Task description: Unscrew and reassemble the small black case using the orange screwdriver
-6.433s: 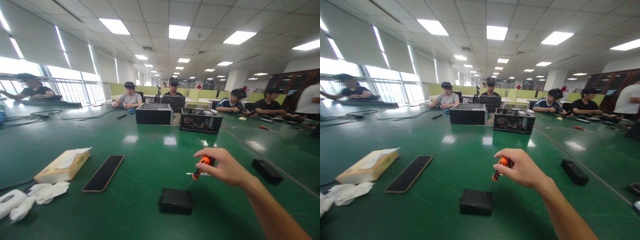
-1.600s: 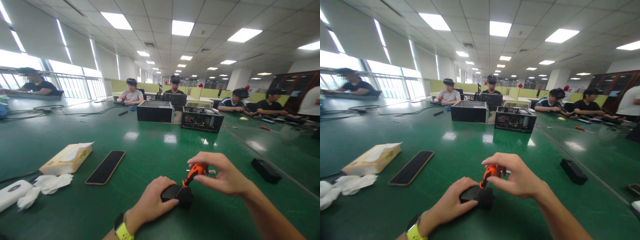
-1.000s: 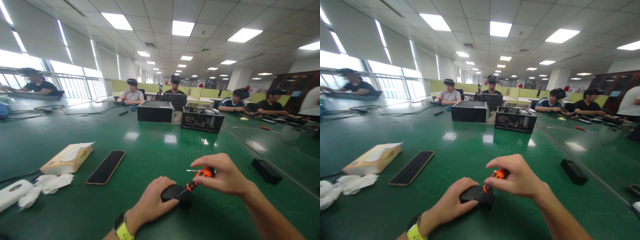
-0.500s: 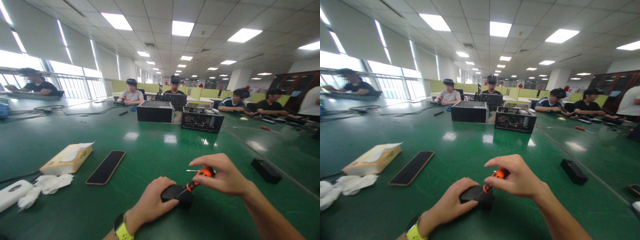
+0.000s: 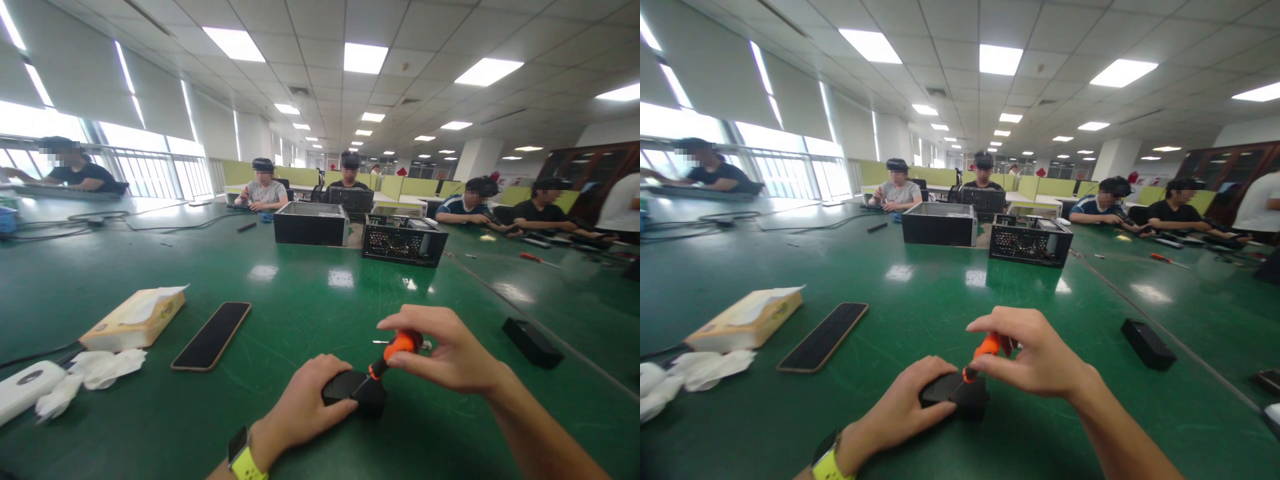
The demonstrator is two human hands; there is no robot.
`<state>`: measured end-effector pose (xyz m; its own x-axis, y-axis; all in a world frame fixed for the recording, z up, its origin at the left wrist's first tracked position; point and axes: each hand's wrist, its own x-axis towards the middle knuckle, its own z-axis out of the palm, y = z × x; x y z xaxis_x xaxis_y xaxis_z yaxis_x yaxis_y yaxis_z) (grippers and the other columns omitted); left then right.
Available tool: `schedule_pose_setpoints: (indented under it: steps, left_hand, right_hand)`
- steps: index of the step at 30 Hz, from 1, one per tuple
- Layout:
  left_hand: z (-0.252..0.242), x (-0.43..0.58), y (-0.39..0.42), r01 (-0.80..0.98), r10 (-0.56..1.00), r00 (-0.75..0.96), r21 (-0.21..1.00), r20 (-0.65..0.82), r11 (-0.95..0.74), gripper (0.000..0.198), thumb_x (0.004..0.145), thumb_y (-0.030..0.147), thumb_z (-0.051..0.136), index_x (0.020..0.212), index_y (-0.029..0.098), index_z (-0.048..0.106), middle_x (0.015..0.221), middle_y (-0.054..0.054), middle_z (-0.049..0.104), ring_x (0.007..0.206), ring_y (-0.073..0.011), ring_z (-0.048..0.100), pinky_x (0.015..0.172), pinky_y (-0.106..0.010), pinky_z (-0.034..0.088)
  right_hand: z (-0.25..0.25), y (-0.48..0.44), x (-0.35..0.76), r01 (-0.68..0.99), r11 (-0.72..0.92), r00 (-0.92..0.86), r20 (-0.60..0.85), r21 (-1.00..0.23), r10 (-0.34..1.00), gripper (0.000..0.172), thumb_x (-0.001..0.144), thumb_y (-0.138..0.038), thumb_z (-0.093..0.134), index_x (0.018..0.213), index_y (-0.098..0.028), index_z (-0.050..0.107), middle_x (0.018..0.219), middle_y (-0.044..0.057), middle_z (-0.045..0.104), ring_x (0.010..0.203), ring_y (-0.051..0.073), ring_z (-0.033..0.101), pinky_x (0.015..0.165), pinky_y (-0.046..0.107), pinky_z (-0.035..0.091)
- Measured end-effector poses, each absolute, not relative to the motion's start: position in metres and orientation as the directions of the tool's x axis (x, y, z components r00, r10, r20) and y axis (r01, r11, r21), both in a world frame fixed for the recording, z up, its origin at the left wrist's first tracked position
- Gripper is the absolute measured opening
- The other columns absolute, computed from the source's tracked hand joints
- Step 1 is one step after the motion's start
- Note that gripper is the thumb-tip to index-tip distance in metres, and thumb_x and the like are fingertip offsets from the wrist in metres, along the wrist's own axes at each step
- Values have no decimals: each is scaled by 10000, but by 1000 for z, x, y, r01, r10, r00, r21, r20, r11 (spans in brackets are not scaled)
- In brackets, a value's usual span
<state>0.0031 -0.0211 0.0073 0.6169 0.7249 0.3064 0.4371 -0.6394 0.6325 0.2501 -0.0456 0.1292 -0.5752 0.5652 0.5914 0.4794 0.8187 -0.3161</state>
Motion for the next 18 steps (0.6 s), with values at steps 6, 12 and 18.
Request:
schedule_pose_setpoints:
  steps: [6, 12, 18]
  left_hand:
    - [8, 4, -21, 439, 725, 619, 632, 302, -638, 329, 826, 315, 714, 1133, 235, 626, 1040, -37, 668, 940, -233, 596, 846, -325, 444]
    - [6, 3, -21, 443, 734, 608, 637, 304, -631, 341, 812, 298, 725, 1130, 236, 620, 1040, -33, 661, 940, -229, 597, 846, -321, 442]
    - [7, 3, -21, 441, 726, 617, 631, 302, -638, 341, 820, 304, 723, 1139, 239, 620, 1049, -30, 662, 947, -234, 596, 848, -326, 440]
  right_hand:
    - [131, -47, 250, 395, 826, -612, 556, -401, 563, 376, 842, -125, 626, 1207, -218, 616, 920, 23, 680, 675, 111, 569, 617, 233, 459]
    - [128, -46, 251, 533, 803, -566, 593, -267, 573, 244, 826, -319, 725, 1021, -173, 709, 617, -35, 611, 509, 86, 485, 525, 222, 380]
    - [133, -47, 252, 401, 833, -633, 542, -381, 553, 343, 891, -182, 610, 1231, -217, 630, 940, 44, 674, 711, 123, 577, 651, 246, 472]
